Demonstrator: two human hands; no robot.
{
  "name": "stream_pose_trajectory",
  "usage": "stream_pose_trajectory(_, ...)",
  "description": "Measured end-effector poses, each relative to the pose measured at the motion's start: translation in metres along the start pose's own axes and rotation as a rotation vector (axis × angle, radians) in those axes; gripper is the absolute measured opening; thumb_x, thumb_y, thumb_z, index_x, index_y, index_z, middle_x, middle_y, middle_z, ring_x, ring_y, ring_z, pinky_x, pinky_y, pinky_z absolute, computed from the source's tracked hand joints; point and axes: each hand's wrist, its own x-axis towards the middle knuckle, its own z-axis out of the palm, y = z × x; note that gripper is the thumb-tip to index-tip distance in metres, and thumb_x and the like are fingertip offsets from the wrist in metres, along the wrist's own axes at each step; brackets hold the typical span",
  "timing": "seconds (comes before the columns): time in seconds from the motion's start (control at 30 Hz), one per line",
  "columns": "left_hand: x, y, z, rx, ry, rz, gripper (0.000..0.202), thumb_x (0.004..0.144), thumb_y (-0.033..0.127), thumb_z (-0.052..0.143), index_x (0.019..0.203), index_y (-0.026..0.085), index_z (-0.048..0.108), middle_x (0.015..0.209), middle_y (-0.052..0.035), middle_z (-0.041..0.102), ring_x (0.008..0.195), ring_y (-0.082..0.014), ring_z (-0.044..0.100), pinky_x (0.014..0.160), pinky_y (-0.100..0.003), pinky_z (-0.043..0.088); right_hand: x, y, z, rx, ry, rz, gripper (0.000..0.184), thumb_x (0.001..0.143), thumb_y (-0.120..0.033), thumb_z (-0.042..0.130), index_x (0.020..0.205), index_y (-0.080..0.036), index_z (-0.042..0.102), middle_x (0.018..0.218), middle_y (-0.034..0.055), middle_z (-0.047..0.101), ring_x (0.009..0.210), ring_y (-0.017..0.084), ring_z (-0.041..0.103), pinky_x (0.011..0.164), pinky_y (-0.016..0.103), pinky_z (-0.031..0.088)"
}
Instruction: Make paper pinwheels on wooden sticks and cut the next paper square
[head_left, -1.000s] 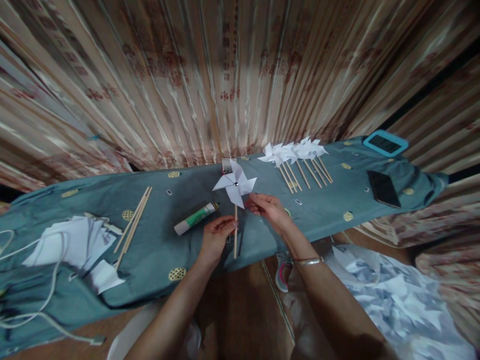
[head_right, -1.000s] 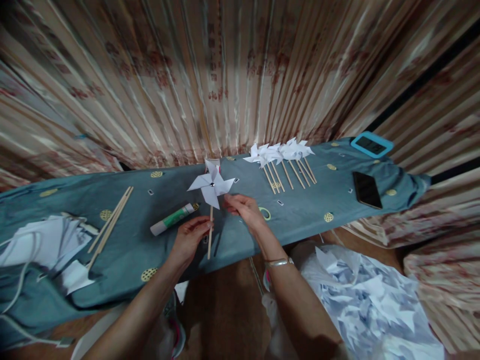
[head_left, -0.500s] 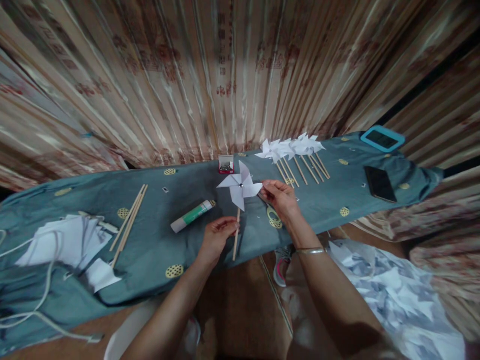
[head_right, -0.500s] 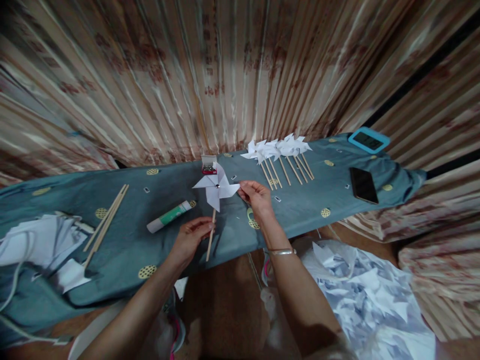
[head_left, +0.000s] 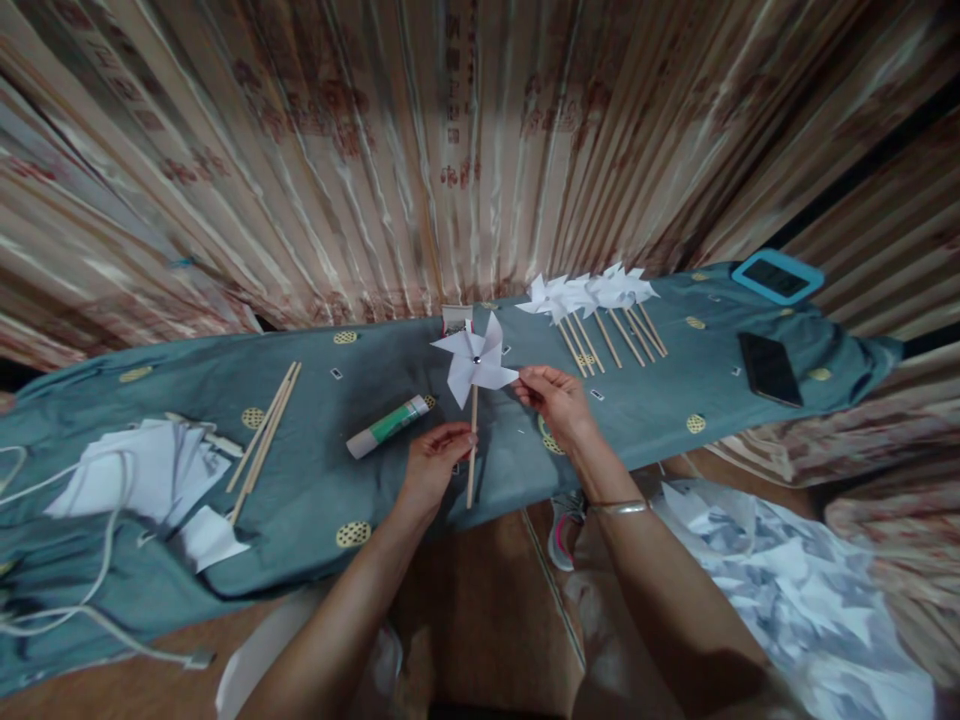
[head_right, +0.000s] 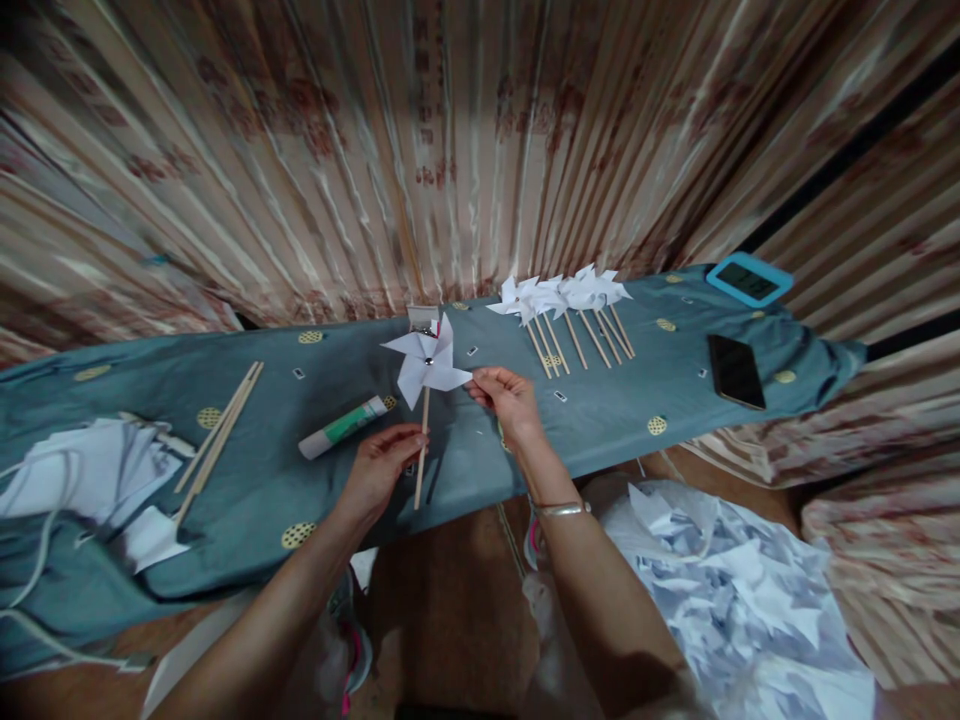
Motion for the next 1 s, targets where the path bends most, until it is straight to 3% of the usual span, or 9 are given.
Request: stream_pose_trajectory(1.0, 0.001, 0.003, 0.000, -0.011, 0.012, 0.040, 0.034, 0.043, 0.034, 0.088, 0.068, 0.016, 0.074, 0.065, -0.0004, 0.068, 0.060, -0.0110, 0.057, 0.062, -0.024, 0.046, -0.021, 0.010, 0.017, -0.074, -0.164, 0.107, 0.033, 0.047, -0.045, 0.088, 0.059, -0.020, 0.071, 0.061, 0.0010, 0.071, 0.059, 0.013, 0.059, 0.059, 0.025, 0.044)
